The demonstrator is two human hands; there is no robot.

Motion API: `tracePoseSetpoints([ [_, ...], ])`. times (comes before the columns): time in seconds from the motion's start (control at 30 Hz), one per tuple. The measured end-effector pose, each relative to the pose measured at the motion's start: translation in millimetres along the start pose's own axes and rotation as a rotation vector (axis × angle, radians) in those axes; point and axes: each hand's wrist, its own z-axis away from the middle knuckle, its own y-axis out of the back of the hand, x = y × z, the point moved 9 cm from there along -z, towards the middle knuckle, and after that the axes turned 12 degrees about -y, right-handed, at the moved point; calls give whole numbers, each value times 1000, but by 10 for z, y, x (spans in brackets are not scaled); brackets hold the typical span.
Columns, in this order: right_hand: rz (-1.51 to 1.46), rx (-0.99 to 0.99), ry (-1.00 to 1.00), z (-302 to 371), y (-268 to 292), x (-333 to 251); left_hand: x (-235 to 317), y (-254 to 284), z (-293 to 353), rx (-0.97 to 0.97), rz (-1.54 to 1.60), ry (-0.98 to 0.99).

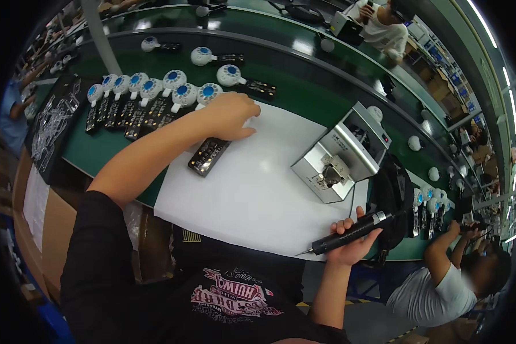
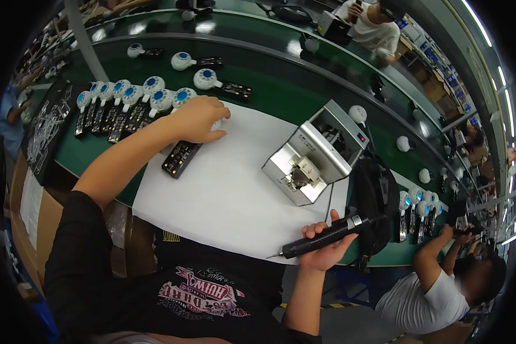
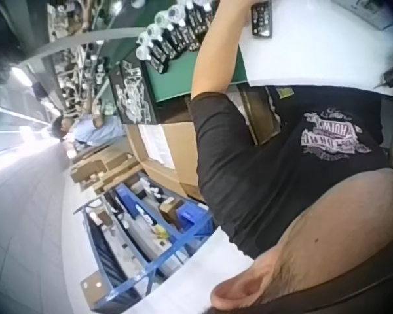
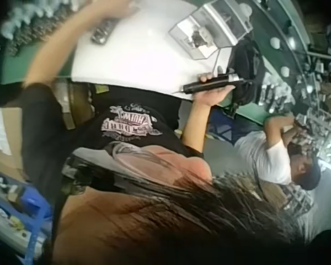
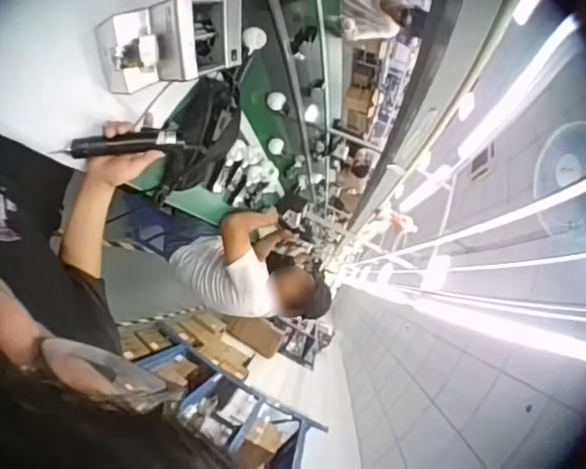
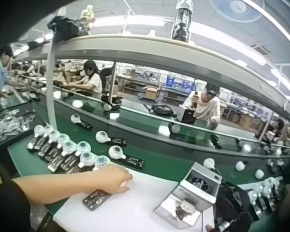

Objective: Assembling and inspecting electronic components on a production line.

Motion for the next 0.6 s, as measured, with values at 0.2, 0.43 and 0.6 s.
tracePoseSetpoints([
  [0.2,-10,9,11,-31,-4,2,-223,-142,-335,-204,-118,46],
  [0.43,-72,20,10,-76,18,-10,-250,-76,-580,-544,-343,108],
  [0.6,-35,10,15,-57,13,-60,-181,-232,-1808,-362,-77,-20],
])
